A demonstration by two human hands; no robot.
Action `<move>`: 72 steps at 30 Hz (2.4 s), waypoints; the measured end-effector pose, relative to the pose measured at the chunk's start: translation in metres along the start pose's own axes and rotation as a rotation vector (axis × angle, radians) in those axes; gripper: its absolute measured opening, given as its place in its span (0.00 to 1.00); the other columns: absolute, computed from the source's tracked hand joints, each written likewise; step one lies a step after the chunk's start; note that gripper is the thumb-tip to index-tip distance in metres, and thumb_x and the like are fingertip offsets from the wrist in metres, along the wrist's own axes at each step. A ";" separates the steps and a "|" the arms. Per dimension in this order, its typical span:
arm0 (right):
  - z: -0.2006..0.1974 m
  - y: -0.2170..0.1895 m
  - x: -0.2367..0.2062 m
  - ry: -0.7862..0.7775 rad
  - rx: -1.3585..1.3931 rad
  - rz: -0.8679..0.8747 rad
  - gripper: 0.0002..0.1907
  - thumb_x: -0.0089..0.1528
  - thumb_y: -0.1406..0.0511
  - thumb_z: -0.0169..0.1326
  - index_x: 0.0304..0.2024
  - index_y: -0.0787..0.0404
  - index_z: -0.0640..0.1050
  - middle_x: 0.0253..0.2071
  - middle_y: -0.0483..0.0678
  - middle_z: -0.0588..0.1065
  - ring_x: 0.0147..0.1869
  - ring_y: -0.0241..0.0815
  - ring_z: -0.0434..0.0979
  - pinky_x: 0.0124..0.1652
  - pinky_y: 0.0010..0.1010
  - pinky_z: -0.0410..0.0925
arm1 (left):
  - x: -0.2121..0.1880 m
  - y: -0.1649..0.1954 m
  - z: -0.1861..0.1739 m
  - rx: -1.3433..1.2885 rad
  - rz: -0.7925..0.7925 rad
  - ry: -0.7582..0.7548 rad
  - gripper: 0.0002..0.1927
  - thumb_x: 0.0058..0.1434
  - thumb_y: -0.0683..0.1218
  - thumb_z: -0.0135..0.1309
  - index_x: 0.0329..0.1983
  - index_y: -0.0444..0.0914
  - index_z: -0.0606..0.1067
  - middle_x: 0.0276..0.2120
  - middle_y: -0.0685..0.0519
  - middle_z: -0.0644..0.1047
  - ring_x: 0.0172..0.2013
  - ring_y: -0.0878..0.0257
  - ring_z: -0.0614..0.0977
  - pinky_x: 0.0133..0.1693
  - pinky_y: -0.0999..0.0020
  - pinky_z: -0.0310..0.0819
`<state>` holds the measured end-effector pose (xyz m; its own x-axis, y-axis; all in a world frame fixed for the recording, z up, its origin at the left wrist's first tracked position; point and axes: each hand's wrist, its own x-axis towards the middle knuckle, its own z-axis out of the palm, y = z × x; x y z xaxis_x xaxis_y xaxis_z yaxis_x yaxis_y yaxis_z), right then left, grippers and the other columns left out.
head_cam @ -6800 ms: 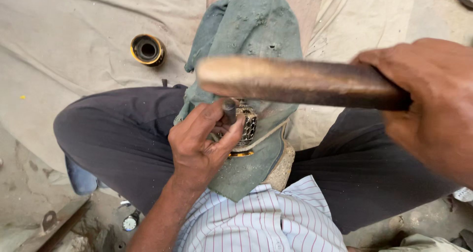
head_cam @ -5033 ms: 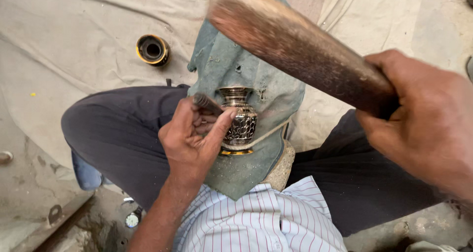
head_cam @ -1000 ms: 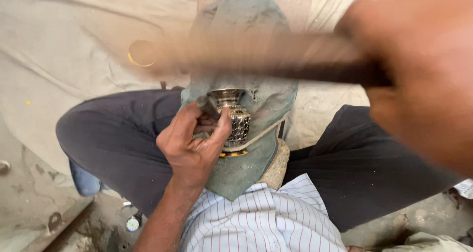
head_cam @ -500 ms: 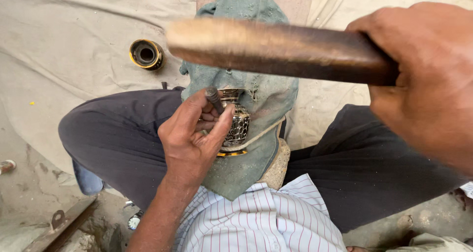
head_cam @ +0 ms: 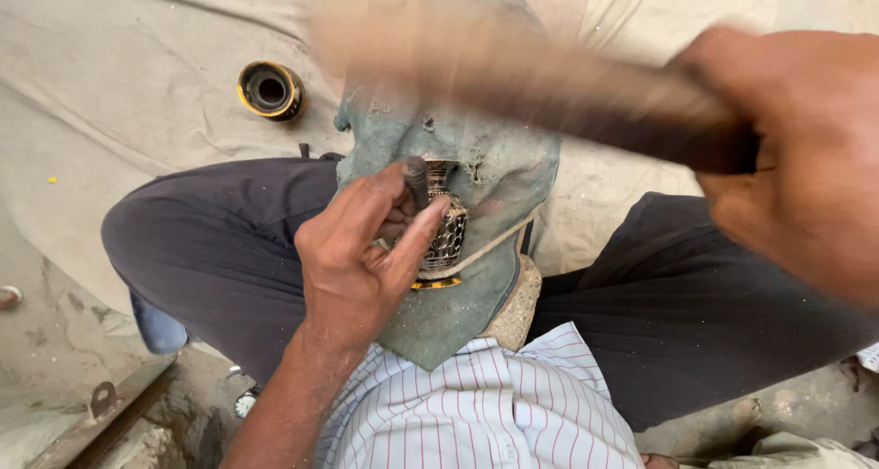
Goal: The person sits cross-legged on the floor holding a small brass vase on a cloth pad, positions a punch against the vase surface, and repeatedly strikes the punch with a wooden mallet, rotating the vase to work the decorated surface.
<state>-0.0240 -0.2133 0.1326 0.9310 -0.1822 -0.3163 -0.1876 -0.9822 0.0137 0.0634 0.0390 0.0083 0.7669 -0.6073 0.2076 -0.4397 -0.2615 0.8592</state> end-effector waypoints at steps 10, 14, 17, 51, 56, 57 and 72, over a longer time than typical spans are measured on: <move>0.012 0.009 -0.004 -0.287 -0.346 0.142 0.18 0.56 0.67 0.65 0.48 0.52 0.78 0.28 0.43 0.79 0.34 0.38 0.82 0.42 0.33 0.77 | 0.003 0.005 -0.014 -0.096 -0.009 -0.040 0.17 0.62 0.38 0.66 0.51 0.29 0.76 0.41 0.46 0.82 0.38 0.65 0.86 0.38 0.74 0.85; 0.028 0.010 -0.011 0.197 0.446 0.137 0.20 0.60 0.71 0.65 0.53 0.66 0.73 0.33 0.54 0.78 0.32 0.47 0.83 0.33 0.39 0.76 | 0.008 0.001 -0.024 -0.214 -0.043 -0.054 0.18 0.66 0.39 0.65 0.58 0.31 0.75 0.44 0.48 0.83 0.41 0.66 0.87 0.43 0.74 0.88; 0.036 0.010 -0.009 0.200 0.741 0.301 0.27 0.60 0.68 0.66 0.57 0.67 0.68 0.32 0.54 0.78 0.31 0.48 0.83 0.31 0.41 0.75 | 0.020 -0.011 -0.028 -0.160 0.010 -0.187 0.22 0.63 0.41 0.66 0.59 0.32 0.74 0.41 0.48 0.82 0.38 0.67 0.86 0.39 0.73 0.86; 0.037 -0.015 0.001 0.265 0.588 0.140 0.27 0.55 0.74 0.65 0.57 0.71 0.74 0.37 0.56 0.78 0.39 0.44 0.83 0.44 0.34 0.79 | 0.053 -0.059 -0.046 -0.029 0.222 -0.381 0.21 0.60 0.47 0.66 0.54 0.36 0.75 0.36 0.50 0.82 0.33 0.64 0.85 0.34 0.69 0.84; 0.035 -0.015 -0.006 0.158 0.489 -0.013 0.29 0.53 0.76 0.61 0.59 0.64 0.77 0.44 0.56 0.80 0.41 0.46 0.84 0.40 0.32 0.79 | 0.053 -0.061 -0.044 -0.044 0.168 -0.418 0.20 0.59 0.47 0.67 0.52 0.39 0.77 0.30 0.54 0.81 0.30 0.68 0.84 0.31 0.74 0.84; 0.036 -0.015 -0.007 0.147 0.531 0.013 0.29 0.55 0.76 0.61 0.60 0.63 0.77 0.44 0.55 0.80 0.40 0.45 0.84 0.39 0.31 0.79 | 0.053 -0.061 -0.044 -0.054 0.173 -0.416 0.20 0.59 0.47 0.67 0.53 0.38 0.77 0.31 0.55 0.81 0.30 0.69 0.84 0.32 0.75 0.84; 0.032 -0.012 -0.029 -0.074 0.229 0.202 0.32 0.58 0.71 0.62 0.66 0.53 0.77 0.43 0.51 0.83 0.38 0.42 0.86 0.37 0.32 0.79 | 0.045 -0.047 -0.038 -0.076 0.137 -0.439 0.21 0.59 0.47 0.67 0.55 0.38 0.77 0.31 0.55 0.82 0.31 0.68 0.84 0.33 0.75 0.83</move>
<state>-0.0585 -0.1944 0.1116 0.8441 -0.3604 -0.3970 -0.4398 -0.8889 -0.1281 0.1360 0.0524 -0.0047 0.4264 -0.8968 0.1184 -0.4753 -0.1108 0.8728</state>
